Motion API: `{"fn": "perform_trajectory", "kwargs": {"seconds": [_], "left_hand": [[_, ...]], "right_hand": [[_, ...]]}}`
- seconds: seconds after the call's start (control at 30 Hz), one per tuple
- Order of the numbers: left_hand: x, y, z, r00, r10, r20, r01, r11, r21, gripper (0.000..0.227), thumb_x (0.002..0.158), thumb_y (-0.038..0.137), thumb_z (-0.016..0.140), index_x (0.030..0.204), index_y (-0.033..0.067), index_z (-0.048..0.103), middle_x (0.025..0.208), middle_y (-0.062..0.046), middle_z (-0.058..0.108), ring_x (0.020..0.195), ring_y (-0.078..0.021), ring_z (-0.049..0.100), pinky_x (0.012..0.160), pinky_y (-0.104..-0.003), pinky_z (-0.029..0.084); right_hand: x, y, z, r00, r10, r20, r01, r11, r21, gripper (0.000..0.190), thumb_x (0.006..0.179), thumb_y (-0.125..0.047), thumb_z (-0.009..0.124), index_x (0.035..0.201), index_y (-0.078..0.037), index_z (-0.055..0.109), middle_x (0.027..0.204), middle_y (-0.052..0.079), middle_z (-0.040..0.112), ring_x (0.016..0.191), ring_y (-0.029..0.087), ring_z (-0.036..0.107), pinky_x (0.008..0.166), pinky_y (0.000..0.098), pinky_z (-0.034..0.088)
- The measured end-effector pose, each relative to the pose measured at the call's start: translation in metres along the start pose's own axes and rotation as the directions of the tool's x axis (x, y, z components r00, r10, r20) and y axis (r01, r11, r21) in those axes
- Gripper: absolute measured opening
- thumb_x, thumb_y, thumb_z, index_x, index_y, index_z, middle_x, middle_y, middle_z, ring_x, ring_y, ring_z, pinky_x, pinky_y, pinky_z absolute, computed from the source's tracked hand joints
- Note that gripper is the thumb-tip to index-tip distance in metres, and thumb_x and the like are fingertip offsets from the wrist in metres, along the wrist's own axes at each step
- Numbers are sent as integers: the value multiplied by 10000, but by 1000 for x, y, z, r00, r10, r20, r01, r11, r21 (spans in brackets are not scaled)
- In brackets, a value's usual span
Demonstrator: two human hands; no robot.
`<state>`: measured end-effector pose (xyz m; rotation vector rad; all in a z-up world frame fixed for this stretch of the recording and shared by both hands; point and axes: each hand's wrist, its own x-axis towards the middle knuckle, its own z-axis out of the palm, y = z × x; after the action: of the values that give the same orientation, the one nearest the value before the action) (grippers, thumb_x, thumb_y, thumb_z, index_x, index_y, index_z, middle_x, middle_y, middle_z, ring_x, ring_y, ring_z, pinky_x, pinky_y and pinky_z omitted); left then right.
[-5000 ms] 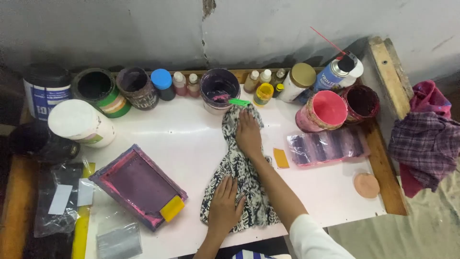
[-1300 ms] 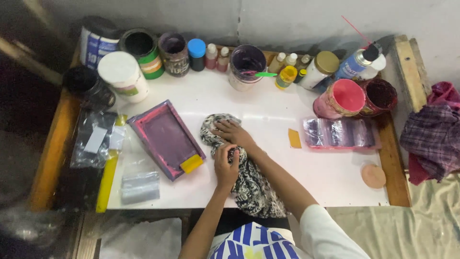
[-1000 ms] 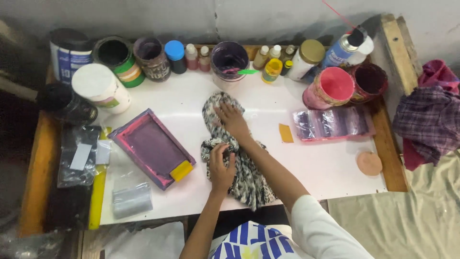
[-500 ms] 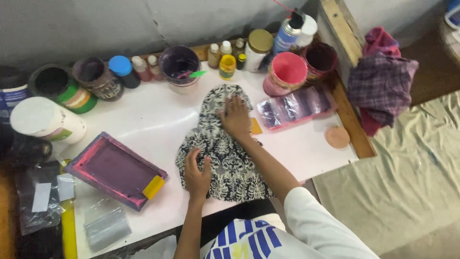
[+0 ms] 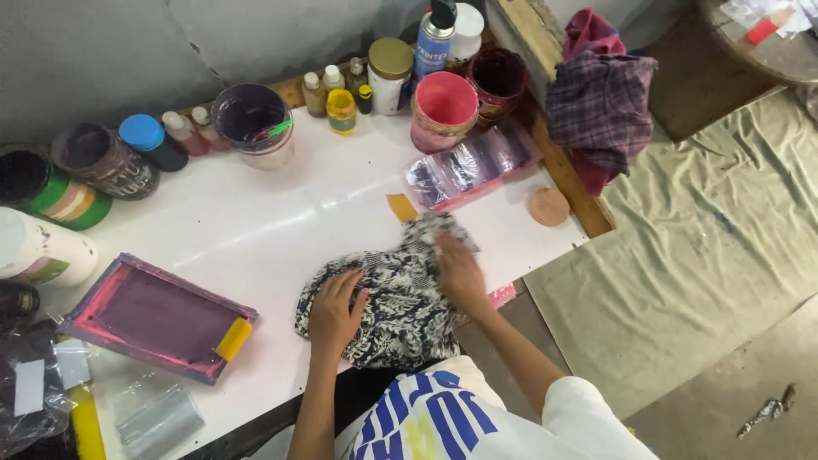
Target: The person wipes a white table with a patterned cloth, then stirs a dark purple substance in a container using a green stick. They place several small plastic bags on the table and spread them out. Finally, they use the stick to spread the purple substance onto a rectangular tray.
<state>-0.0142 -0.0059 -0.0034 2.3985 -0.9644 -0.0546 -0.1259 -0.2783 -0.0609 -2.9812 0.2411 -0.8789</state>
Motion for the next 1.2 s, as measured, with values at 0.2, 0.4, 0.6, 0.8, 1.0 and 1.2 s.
{"fn": "perform_trajectory", "kwargs": {"seconds": [0.2,0.4,0.6,0.8,1.0,1.2], "left_hand": [[-9,18,-15,998,65,17,-65,997,-31,337,1036,350,596,1289,147,688,1326,-26,680,1278,-201,604,1028,-371,537],[-16,-9,14,1000,21,14,-21,1000,-6,281,986,143,598,1238,77,701,1305,-80,684,1282,-239,598,1043,-400,530],[-16,-5,7,999,50,-1,-50,999,2,269,940,95,631,1201,92,699,1247,-67,687,1244,-240,612,1019,-407,554],[-19,-8,14,997,67,-47,-70,995,-68,265,977,105,566,1197,130,712,1247,-37,692,1233,-225,616,1003,-385,550],[-24,5,0,996,-55,-74,51,997,-61,139,1006,188,624,1018,79,709,1046,-54,717,1111,-211,674,911,-341,580],[-17,0,-7,773,-622,-126,378,610,-697,277,1094,383,563,1097,106,557,1016,-73,611,1030,-240,625,881,-428,515]], "right_hand": [[50,-44,-45,608,586,536,-558,795,-238,624,1120,-367,250,1585,49,268,1644,270,262,1554,370,195,1254,481,118],[46,-112,-28,879,250,405,-324,938,123,595,1013,-284,435,1503,55,443,1558,295,412,1489,441,318,1221,525,192],[-1,-79,-40,904,-26,427,-103,956,276,634,888,-347,599,1497,-188,525,1565,114,476,1469,336,400,1191,494,313],[14,-41,-44,806,386,447,-416,909,-35,649,1034,-488,421,1574,-128,405,1622,174,371,1517,357,304,1229,510,203],[48,-133,-57,821,146,551,-238,967,97,699,933,-325,505,1592,-138,363,1610,308,284,1517,491,206,1208,577,153],[-70,-137,253,597,7,802,-200,970,140,573,1097,-115,417,1650,-52,281,1691,57,306,1533,219,251,1253,293,142]]}}
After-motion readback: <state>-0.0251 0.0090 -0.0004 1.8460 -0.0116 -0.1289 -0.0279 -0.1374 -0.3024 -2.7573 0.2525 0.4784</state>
